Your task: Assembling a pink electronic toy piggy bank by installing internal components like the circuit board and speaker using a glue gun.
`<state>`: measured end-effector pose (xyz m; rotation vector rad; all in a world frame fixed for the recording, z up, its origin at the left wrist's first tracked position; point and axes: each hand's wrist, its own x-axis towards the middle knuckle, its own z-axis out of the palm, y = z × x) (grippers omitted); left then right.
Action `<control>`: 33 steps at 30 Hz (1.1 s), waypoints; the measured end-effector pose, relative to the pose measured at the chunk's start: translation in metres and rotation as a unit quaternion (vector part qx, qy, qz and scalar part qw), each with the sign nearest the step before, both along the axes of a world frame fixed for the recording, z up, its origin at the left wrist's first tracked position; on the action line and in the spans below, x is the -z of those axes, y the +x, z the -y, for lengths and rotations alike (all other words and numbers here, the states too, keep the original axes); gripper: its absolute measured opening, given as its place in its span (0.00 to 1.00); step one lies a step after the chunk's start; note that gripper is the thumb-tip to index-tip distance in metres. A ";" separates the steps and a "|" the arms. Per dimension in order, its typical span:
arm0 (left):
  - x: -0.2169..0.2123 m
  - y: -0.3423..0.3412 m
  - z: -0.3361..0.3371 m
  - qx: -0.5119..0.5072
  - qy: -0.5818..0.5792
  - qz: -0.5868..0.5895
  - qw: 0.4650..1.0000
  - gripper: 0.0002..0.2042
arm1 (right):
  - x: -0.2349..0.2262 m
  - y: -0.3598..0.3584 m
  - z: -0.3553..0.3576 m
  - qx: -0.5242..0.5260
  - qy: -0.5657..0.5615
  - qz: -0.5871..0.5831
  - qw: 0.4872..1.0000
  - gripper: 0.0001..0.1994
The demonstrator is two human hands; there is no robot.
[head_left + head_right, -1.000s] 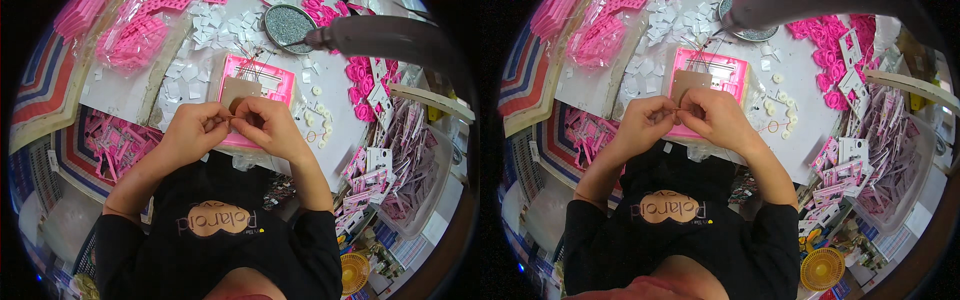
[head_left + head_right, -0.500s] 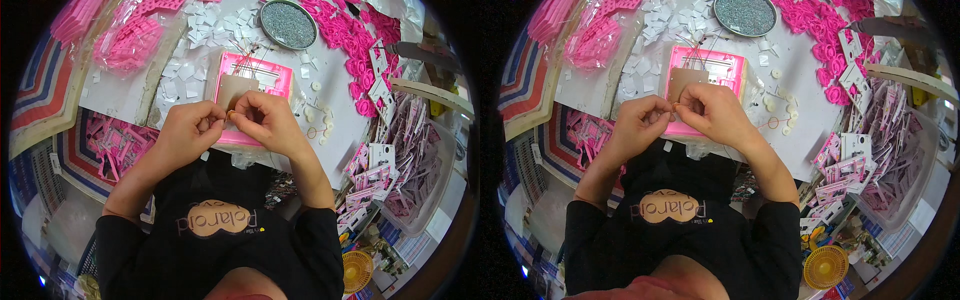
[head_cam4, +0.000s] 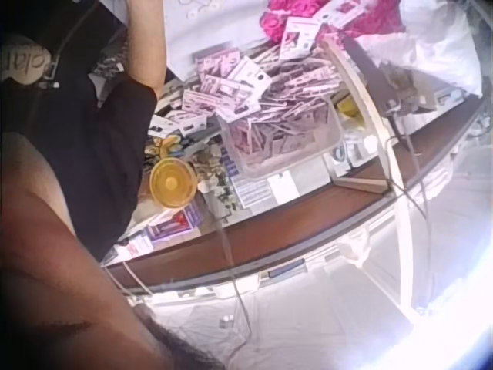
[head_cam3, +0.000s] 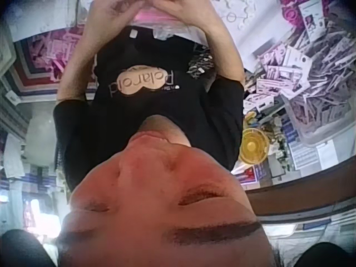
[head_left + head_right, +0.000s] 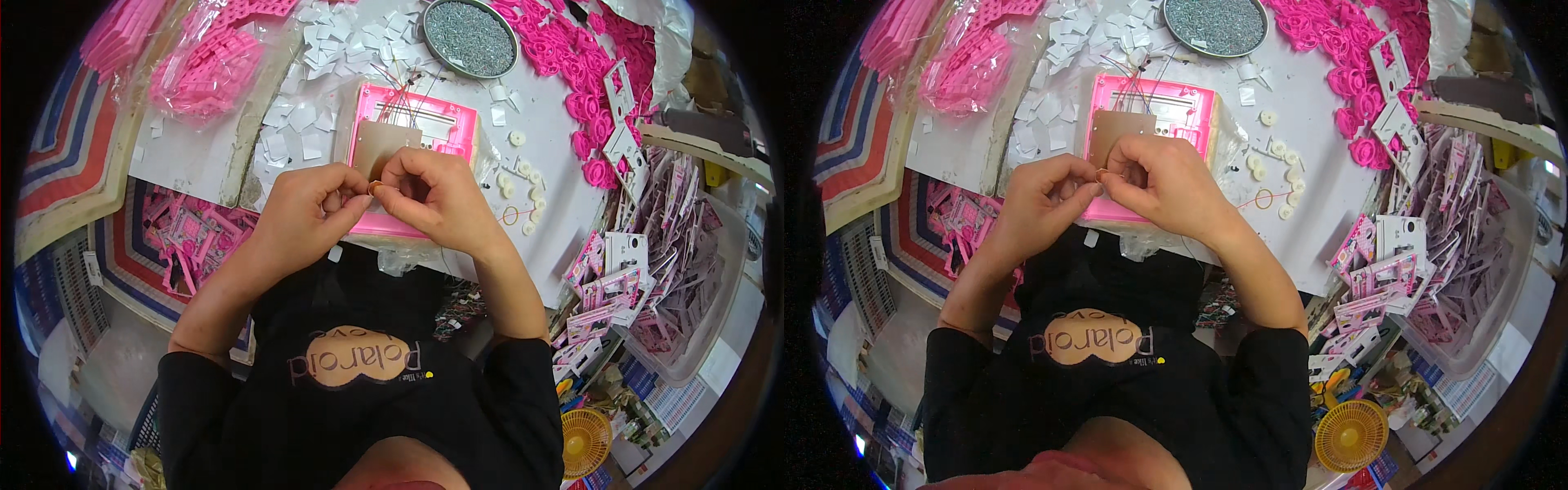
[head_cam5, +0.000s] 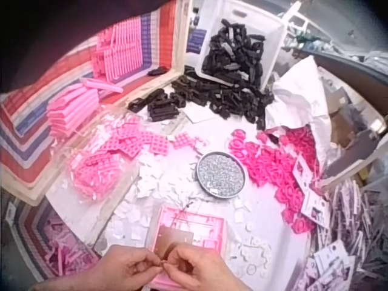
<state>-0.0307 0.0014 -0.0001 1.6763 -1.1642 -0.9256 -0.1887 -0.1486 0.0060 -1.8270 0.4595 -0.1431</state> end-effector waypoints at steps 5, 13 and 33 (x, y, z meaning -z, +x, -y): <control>0.003 -0.008 0.003 -0.006 -0.056 0.056 0.997 0.05 | -0.003 0.000 0.000 -0.014 -0.005 0.006 1.000 0.06; -0.010 -0.004 0.001 0.011 -0.013 0.065 0.998 0.07 | -0.001 -0.001 0.000 -0.004 -0.006 0.011 1.000 0.05; 0.012 -0.021 -0.002 -0.057 -0.035 -0.141 0.988 0.02 | 0.011 -0.012 -0.038 0.123 -0.250 0.156 0.948 0.13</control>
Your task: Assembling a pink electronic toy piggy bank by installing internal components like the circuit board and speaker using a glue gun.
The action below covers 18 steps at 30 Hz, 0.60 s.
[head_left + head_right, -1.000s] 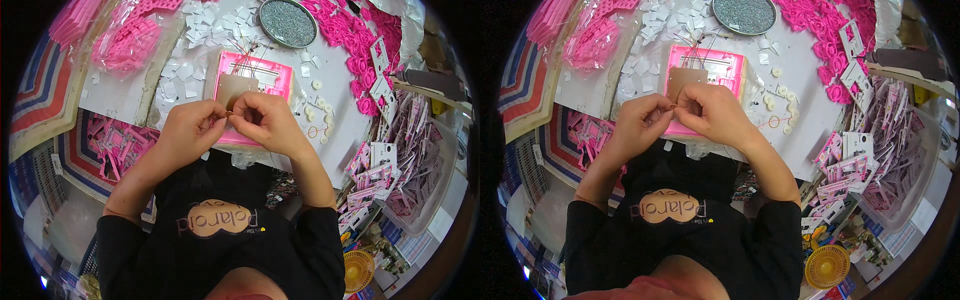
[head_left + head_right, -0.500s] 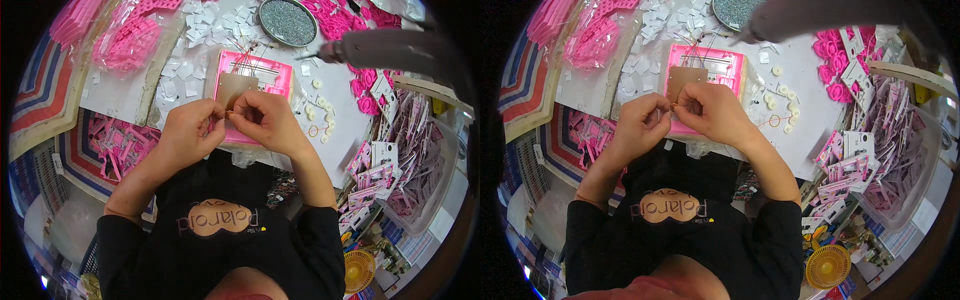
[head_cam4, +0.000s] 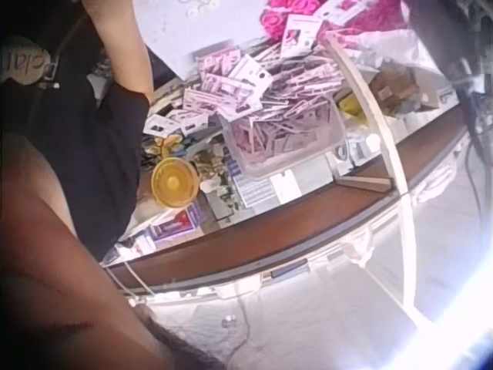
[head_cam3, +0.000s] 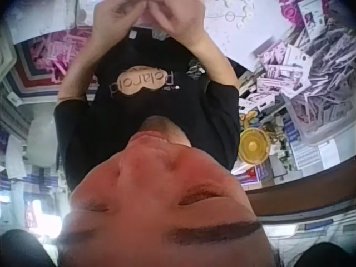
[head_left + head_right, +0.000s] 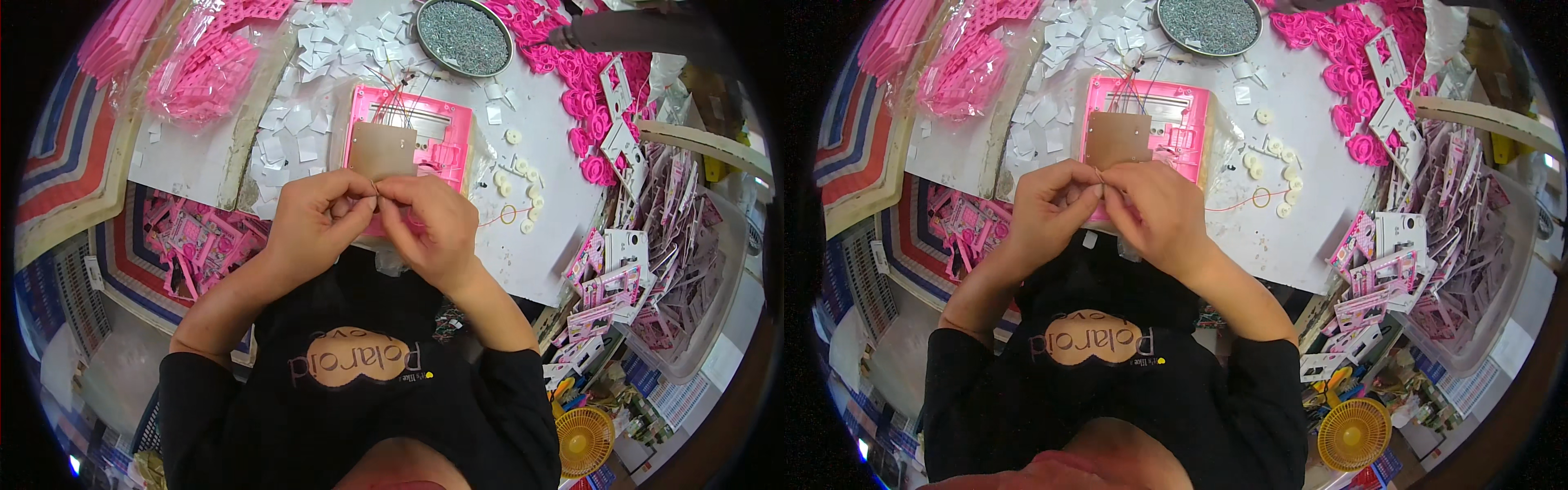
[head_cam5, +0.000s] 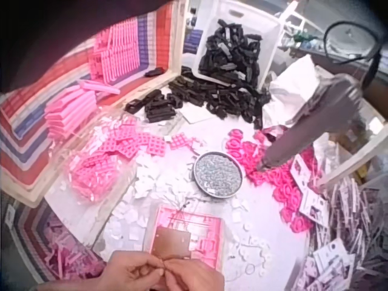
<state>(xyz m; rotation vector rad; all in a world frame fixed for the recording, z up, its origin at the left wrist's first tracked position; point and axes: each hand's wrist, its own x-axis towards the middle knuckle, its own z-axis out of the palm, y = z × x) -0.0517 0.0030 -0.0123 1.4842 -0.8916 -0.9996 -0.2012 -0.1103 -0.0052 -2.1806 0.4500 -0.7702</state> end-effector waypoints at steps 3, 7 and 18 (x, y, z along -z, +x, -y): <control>0.001 0.001 0.001 0.013 -0.007 0.010 1.000 0.02 | 0.005 -0.001 0.000 0.010 -0.025 0.008 1.000 0.12; -0.005 0.014 0.003 0.058 0.073 -0.004 0.996 0.04 | 0.001 -0.001 -0.001 0.009 -0.047 0.038 0.998 0.11; -0.025 0.051 0.031 0.226 0.105 -0.014 0.968 0.07 | 0.005 -0.006 -0.002 -0.010 -0.205 -0.021 0.978 0.13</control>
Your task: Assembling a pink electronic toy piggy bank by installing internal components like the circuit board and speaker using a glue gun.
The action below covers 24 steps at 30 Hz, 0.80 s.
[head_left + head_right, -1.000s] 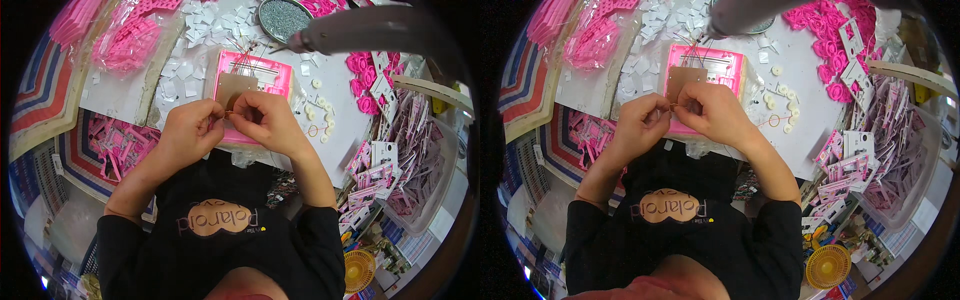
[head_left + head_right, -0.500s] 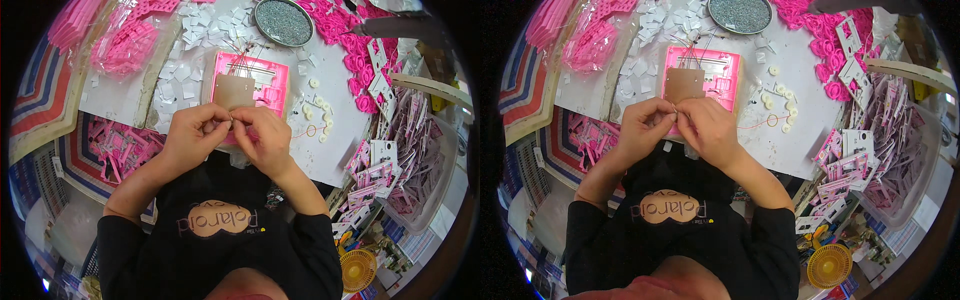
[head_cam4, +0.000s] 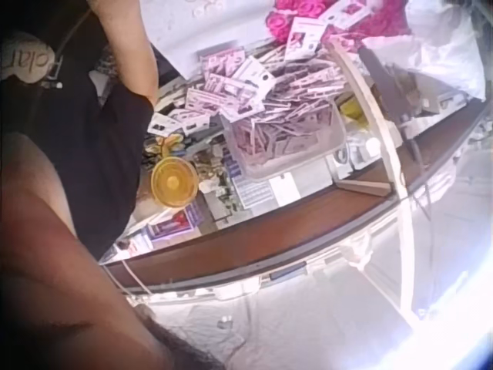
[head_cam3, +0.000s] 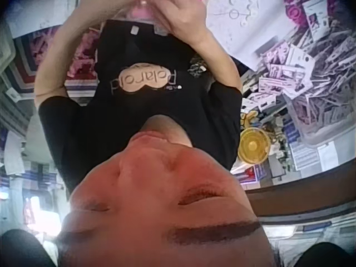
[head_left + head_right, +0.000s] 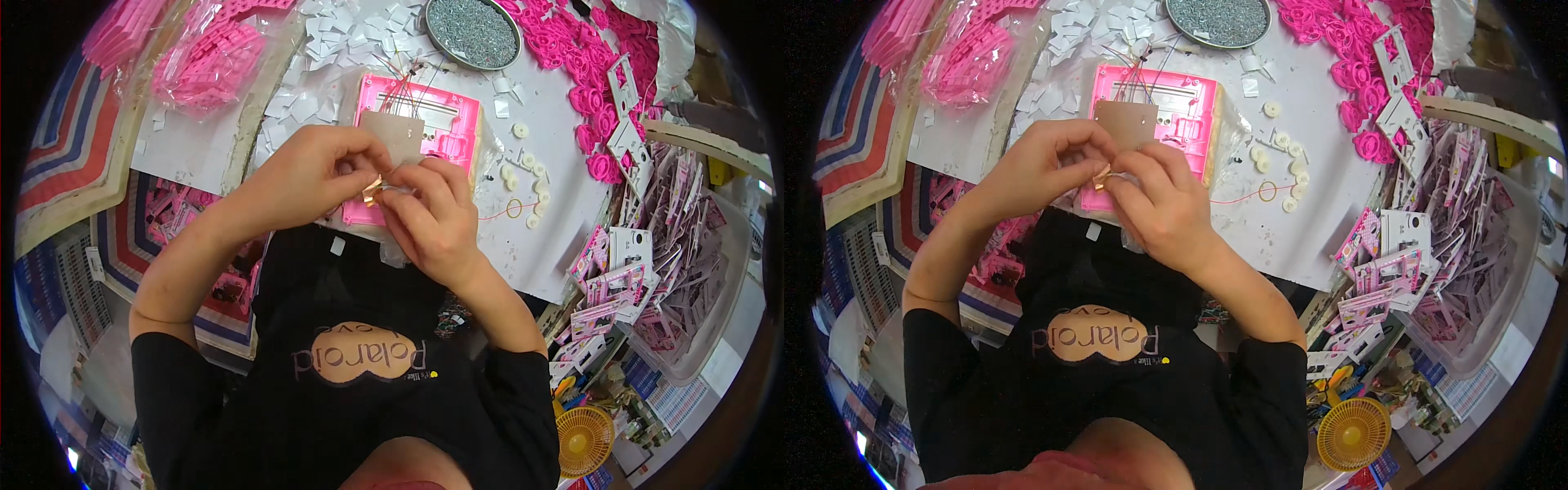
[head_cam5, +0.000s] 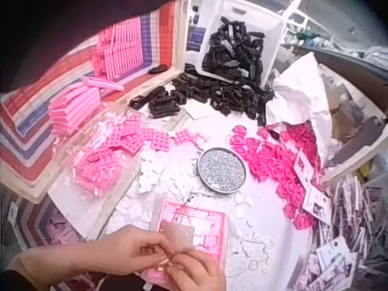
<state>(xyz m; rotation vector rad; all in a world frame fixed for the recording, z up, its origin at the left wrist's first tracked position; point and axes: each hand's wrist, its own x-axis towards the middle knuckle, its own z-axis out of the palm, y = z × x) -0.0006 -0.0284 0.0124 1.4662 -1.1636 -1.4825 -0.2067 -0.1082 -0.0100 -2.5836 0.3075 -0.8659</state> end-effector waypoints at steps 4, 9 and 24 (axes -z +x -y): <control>0.010 -0.007 0.001 0.016 -0.252 0.264 0.931 0.07 | 0.004 0.000 -0.006 0.029 -0.014 -0.044 0.999 0.11; 0.025 -0.011 -0.003 0.004 -0.325 0.273 0.905 0.08 | 0.011 0.003 -0.008 0.018 -0.013 -0.075 0.997 0.10; 0.022 -0.014 -0.001 -0.163 -0.064 0.068 0.982 0.13 | -0.017 -0.005 -0.009 -0.030 0.043 -0.205 0.977 0.14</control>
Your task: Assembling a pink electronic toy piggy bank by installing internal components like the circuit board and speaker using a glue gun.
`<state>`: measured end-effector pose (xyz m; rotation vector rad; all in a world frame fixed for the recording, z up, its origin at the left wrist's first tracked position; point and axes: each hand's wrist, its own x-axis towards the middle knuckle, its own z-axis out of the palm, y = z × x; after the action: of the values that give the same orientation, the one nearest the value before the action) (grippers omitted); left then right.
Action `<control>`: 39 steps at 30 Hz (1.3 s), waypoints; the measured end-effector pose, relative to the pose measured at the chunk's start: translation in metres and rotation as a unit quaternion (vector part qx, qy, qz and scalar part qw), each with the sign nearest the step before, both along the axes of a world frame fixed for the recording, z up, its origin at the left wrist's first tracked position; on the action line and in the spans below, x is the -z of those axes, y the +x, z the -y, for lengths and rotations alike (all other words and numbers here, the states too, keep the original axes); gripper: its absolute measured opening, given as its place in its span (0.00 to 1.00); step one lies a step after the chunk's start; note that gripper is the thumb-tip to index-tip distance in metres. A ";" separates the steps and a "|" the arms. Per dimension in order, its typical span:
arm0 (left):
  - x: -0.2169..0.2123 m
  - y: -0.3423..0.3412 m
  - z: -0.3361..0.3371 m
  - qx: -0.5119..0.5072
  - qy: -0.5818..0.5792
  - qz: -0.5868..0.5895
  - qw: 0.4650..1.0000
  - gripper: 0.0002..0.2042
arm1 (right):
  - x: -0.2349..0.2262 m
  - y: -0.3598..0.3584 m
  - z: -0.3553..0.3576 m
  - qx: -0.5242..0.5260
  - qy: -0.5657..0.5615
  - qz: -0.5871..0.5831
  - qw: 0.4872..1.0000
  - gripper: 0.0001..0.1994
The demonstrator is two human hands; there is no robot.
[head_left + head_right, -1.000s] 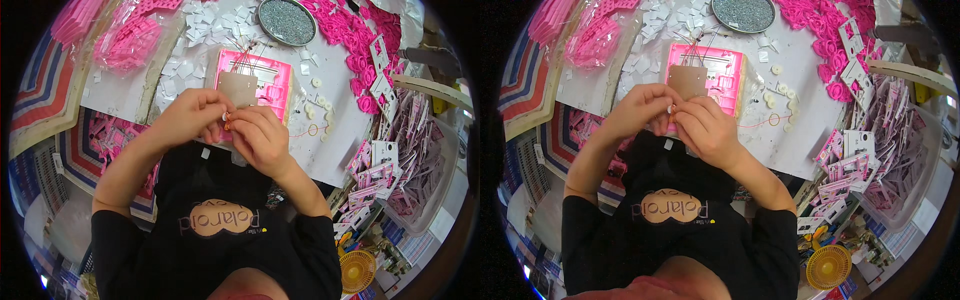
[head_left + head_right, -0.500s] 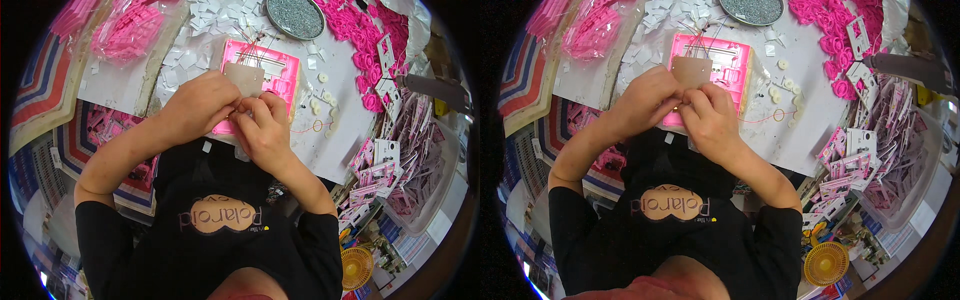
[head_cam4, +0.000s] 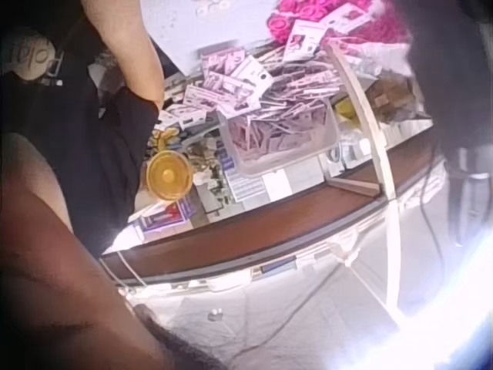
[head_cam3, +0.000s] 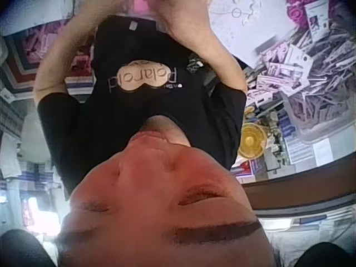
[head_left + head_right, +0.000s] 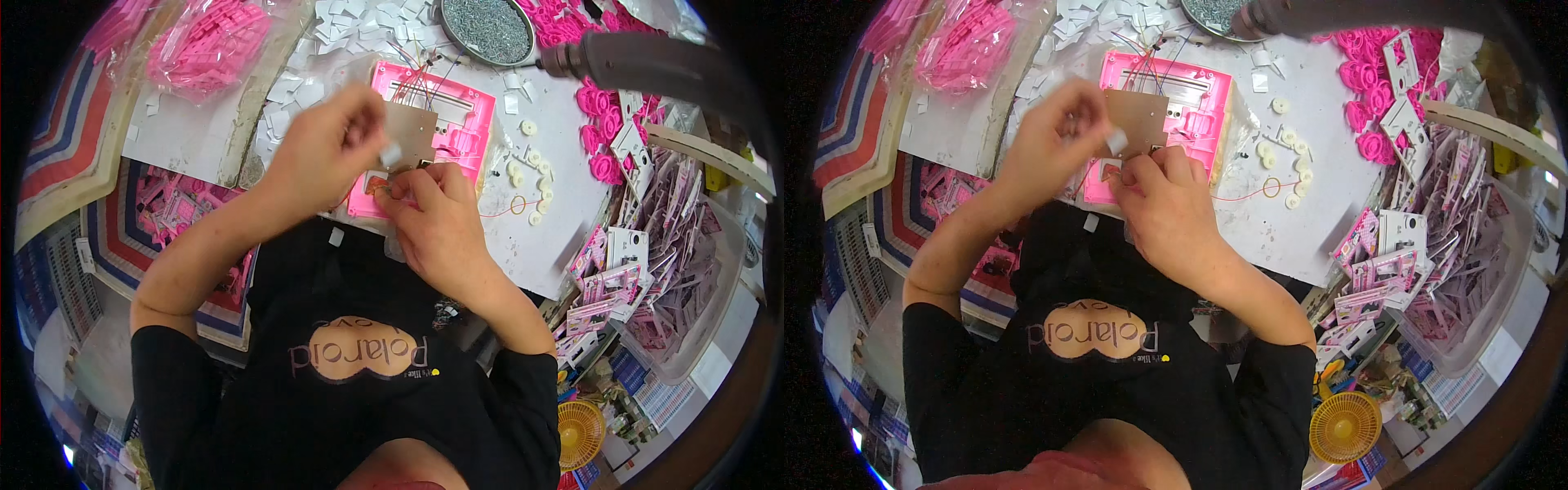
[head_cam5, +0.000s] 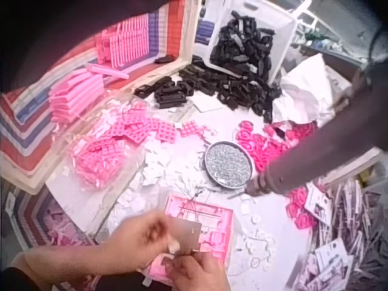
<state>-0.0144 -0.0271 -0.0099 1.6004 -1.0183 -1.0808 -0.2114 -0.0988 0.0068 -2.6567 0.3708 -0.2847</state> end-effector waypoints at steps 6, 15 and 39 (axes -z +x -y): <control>-0.004 0.004 -0.037 -0.053 -0.074 0.241 0.966 0.15 | 0.001 -0.003 0.008 0.010 0.033 0.046 0.998 0.19; 0.013 -0.001 -0.065 0.067 -0.069 0.193 0.976 0.08 | 0.009 0.001 0.002 0.010 -0.046 0.066 0.997 0.20; 0.014 -0.019 -0.022 0.069 -0.202 0.401 0.891 0.10 | 0.019 -0.009 0.003 0.026 -0.004 0.105 0.994 0.14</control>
<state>-0.0337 -0.0052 -0.0241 1.6453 -1.7839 -0.2061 -0.2199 -0.1017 -0.0119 -2.5961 0.3701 -0.5784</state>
